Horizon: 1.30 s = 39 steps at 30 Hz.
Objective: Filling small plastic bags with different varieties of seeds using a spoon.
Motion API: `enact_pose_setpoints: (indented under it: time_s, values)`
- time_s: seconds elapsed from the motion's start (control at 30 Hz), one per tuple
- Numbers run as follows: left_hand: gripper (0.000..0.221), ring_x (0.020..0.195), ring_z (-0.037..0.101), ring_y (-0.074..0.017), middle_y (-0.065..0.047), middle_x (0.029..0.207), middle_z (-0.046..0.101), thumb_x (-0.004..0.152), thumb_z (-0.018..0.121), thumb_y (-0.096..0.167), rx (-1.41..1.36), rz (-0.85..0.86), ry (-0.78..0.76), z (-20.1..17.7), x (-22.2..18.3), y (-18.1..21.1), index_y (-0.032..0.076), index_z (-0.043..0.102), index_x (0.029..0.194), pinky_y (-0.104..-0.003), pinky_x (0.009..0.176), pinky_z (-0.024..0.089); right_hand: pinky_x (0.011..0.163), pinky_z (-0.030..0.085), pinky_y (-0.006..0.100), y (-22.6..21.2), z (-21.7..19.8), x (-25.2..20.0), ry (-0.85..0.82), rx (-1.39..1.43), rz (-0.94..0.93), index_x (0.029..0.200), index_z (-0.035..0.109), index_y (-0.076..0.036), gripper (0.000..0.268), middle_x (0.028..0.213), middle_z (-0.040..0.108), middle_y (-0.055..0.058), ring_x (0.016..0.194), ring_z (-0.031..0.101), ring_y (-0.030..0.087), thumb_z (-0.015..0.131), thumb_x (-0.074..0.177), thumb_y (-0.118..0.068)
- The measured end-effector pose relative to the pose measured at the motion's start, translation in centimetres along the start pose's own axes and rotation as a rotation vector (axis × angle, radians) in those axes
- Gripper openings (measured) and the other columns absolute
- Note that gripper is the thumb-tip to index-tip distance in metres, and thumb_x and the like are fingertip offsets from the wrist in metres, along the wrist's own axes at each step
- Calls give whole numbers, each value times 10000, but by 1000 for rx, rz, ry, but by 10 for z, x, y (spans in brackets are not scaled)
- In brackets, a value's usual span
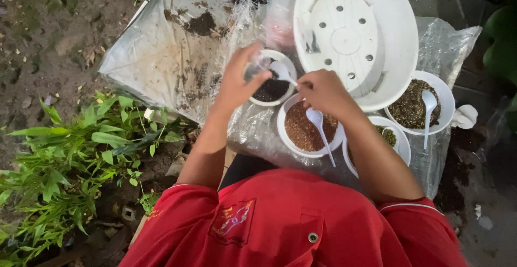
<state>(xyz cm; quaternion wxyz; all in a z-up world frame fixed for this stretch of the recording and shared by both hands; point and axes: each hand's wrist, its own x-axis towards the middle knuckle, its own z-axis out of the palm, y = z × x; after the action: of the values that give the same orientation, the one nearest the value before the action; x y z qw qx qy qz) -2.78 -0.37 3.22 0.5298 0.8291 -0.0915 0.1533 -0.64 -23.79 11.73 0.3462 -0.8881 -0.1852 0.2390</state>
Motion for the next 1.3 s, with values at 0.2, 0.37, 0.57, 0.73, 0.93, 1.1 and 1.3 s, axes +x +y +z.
enact_pose_setpoints:
  time_s: [0.2, 0.37, 0.57, 0.73, 0.93, 1.1, 1.3]
  values:
    - [660, 1097, 663, -278, -95, 1239, 617, 966, 720, 525, 457, 200, 125, 12, -2, -7, 145, 509, 1463, -467, 980, 483, 754, 595, 418, -16, -24, -20, 121, -52, -81, 1147, 740, 26, 330, 699, 747, 151, 706, 768, 282, 561, 948, -168]
    - [746, 1070, 671, -317, -105, 1197, 625, 829, 837, 459, 597, 215, 204, 33, 4, -17, 131, 535, 1427, -508, 977, 487, 771, 600, 398, -23, -16, -17, 152, -70, -100, 1226, 724, -1, 349, 825, 758, 182, 765, 772, 278, 552, 996, -200]
    - [703, 1102, 669, -330, -110, 1191, 641, 869, 849, 412, 413, 196, 267, 35, 8, -17, 146, 534, 1438, -503, 986, 491, 778, 611, 482, -4, -11, -2, 263, -204, -142, 1225, 729, -26, 308, 992, 765, 219, 902, 754, 385, 548, 1035, -187]
    - [696, 1380, 504, -399, -208, 1444, 542, 958, 774, 446, -41, -142, 202, 18, -4, 18, 119, 490, 1502, -531, 1170, 378, 796, 618, 497, 11, 3, 6, 284, -286, -66, 1212, 736, -82, 289, 1008, 768, 200, 921, 752, 396, 552, 1008, -173]
    - [649, 1366, 527, -351, -210, 1434, 557, 1027, 647, 453, -836, -149, 99, 32, 11, -21, 109, 438, 1536, -482, 1135, 457, 873, 602, 499, -8, 7, 4, 150, -301, -80, 1301, 701, -36, 336, 1104, 753, 207, 1011, 740, 392, 543, 1025, -145]
    - [886, 1369, 574, -286, -95, 1372, 659, 962, 658, 706, -996, 69, -224, 20, 21, 28, 230, 300, 1618, -605, 1227, 397, 1039, 551, 412, 1, -8, 8, 82, 287, -219, 1426, 549, -131, 608, 1406, 652, 124, 1327, 613, 274, 689, 886, -373]
    - [832, 1508, 460, -334, -146, 1505, 590, 1069, 432, 680, -1074, 124, -390, 41, 30, 48, 153, 168, 1656, -631, 1365, 141, 831, 587, 240, 13, -9, 5, 233, 506, -221, 994, 781, -151, 61, 929, 785, -6, 829, 709, 85, 748, 952, -180]
